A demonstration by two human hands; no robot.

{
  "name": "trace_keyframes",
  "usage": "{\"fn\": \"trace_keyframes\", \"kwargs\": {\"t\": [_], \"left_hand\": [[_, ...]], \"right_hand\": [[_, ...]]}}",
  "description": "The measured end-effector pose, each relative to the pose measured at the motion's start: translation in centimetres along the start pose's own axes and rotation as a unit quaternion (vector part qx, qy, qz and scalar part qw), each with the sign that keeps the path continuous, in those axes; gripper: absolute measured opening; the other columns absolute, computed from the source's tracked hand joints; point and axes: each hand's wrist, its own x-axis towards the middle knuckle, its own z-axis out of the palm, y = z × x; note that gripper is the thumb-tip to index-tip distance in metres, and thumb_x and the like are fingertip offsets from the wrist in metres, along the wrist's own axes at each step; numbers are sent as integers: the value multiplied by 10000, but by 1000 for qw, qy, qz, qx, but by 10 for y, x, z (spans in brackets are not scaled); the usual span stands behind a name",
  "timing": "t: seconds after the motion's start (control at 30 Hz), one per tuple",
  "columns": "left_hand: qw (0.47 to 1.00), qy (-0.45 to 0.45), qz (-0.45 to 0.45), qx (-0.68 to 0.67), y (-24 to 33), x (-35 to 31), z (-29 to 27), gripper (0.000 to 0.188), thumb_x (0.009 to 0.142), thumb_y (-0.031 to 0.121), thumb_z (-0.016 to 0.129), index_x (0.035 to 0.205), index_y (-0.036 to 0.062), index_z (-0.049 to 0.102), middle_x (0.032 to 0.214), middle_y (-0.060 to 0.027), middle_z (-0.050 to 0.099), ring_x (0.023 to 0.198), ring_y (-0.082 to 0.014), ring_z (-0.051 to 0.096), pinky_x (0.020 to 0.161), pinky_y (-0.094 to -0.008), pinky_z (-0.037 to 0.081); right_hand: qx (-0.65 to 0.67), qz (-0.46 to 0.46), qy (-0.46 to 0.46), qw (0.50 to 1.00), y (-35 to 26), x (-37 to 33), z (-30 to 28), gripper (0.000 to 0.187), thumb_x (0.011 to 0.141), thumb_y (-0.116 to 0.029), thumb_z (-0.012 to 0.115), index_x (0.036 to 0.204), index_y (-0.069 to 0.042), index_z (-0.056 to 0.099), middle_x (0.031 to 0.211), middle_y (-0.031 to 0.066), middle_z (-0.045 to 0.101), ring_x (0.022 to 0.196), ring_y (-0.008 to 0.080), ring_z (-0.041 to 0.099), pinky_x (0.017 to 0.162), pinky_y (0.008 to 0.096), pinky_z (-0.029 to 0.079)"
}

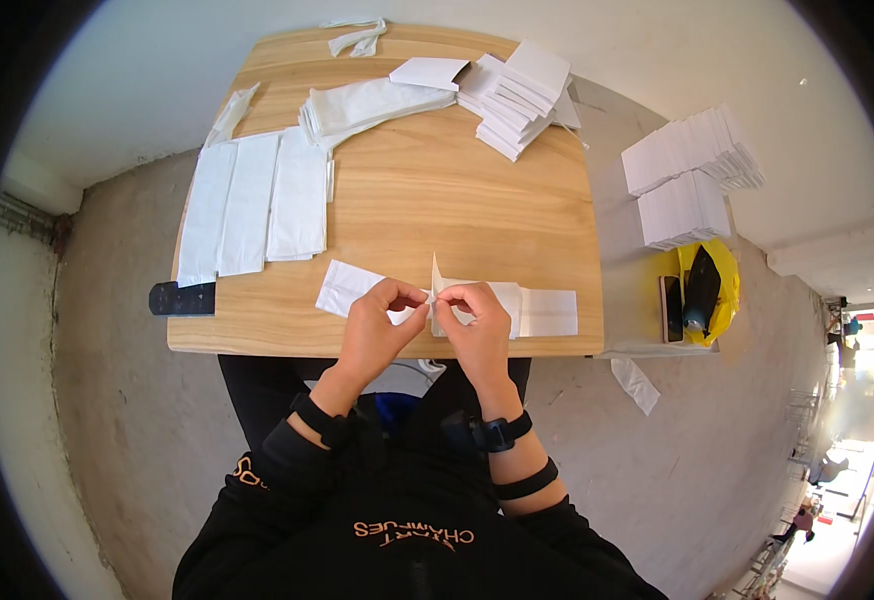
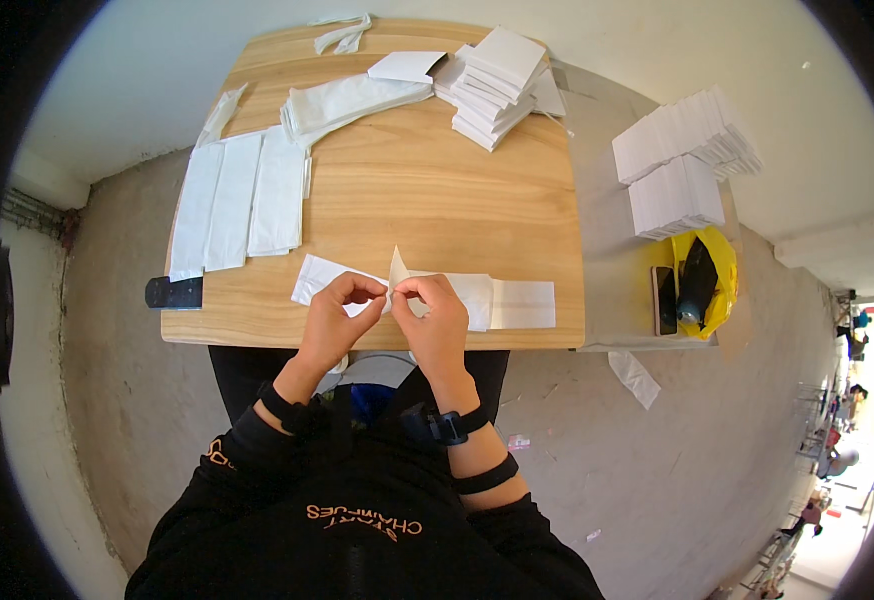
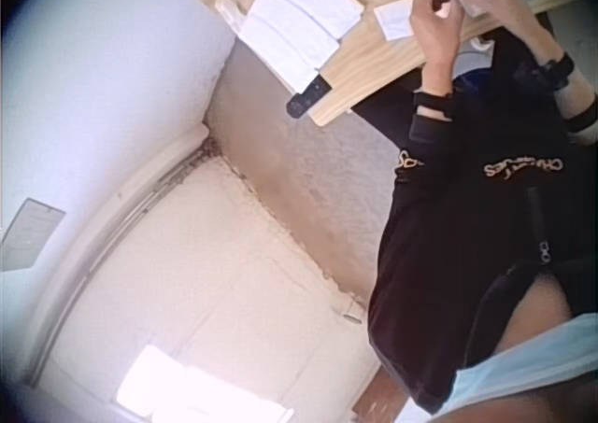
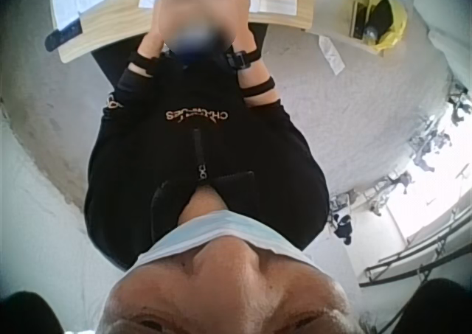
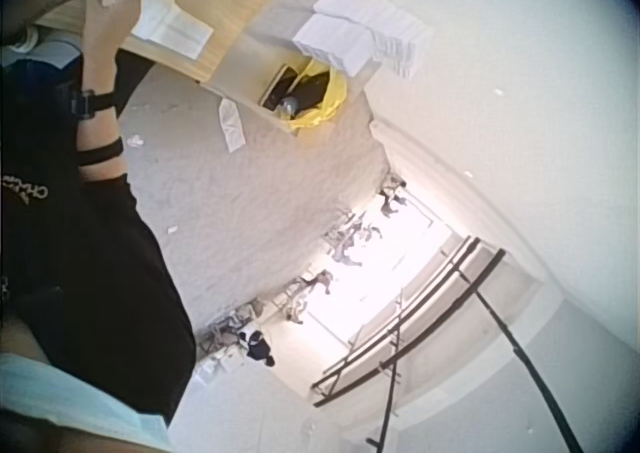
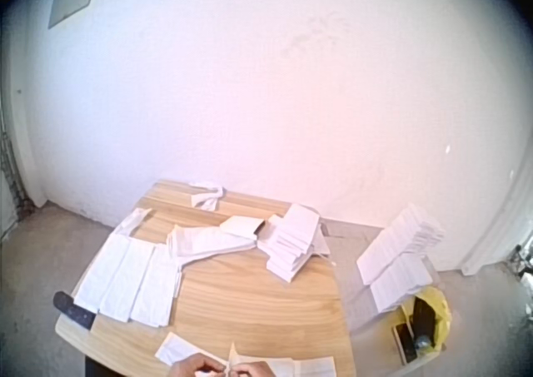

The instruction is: Folding long white foam or plastic strips into uniform rectangular shapes on a table.

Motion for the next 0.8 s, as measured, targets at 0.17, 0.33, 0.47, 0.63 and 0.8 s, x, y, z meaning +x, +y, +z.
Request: {"fn": "trace_keyframes", "kwargs": {"t": [0.17, 0.33, 0.47, 0.63, 0.8], "left_hand": [[1000, -11, 5, 7, 3, 0, 1, 97, 822, 43, 663, 893, -18, 642, 862, -57, 668, 790, -119, 610, 750, -260, 492], [1000, -10, 0, 19, -2, -1, 2, 100, 819, 38, 656, 900, -19, 638, 846, -64, 669, 783, -121, 614, 742, -263, 496], [999, -17, -45, 6, -15, -1, 0, 144, 816, 74, 656, 918, -26, 632, 846, -96, 668, 792, -173, 637, 746, -288, 504], [974, -68, 18, 216, -37, -10, -6, 271, 802, 80, 658, 1054, -3, 600, 1038, -131, 616, 975, -292, 605, 857, -344, 484], [969, -98, 74, 216, -52, -21, -18, 355, 778, 78, 672, 1112, -1, 582, 1206, -157, 517, 1136, -333, 504, 951, -376, 434]], "right_hand": [[-40, -3, -21, 999, -6, -2, 0, 53, 768, -56, 671, 812, -61, 642, 818, 59, 624, 769, 193, 637, 588, 294, 474], [-59, -5, -31, 998, -3, -4, 0, 64, 765, -60, 675, 812, -51, 633, 824, 68, 622, 774, 197, 640, 607, 284, 489], [28, 64, 2, 998, 14, -10, -2, 89, 819, -73, 658, 884, -21, 626, 879, 76, 634, 809, 167, 641, 694, 277, 508], [-17, 130, 41, 991, 31, -19, -22, 194, 817, -121, 686, 984, -41, 629, 916, 98, 625, 811, 202, 644, 696, 309, 513], [-163, 93, -87, 978, 13, -38, -39, 458, 700, -140, 776, 1105, -60, 577, 1015, 112, 547, 881, 235, 604, 745, 342, 499]]}}
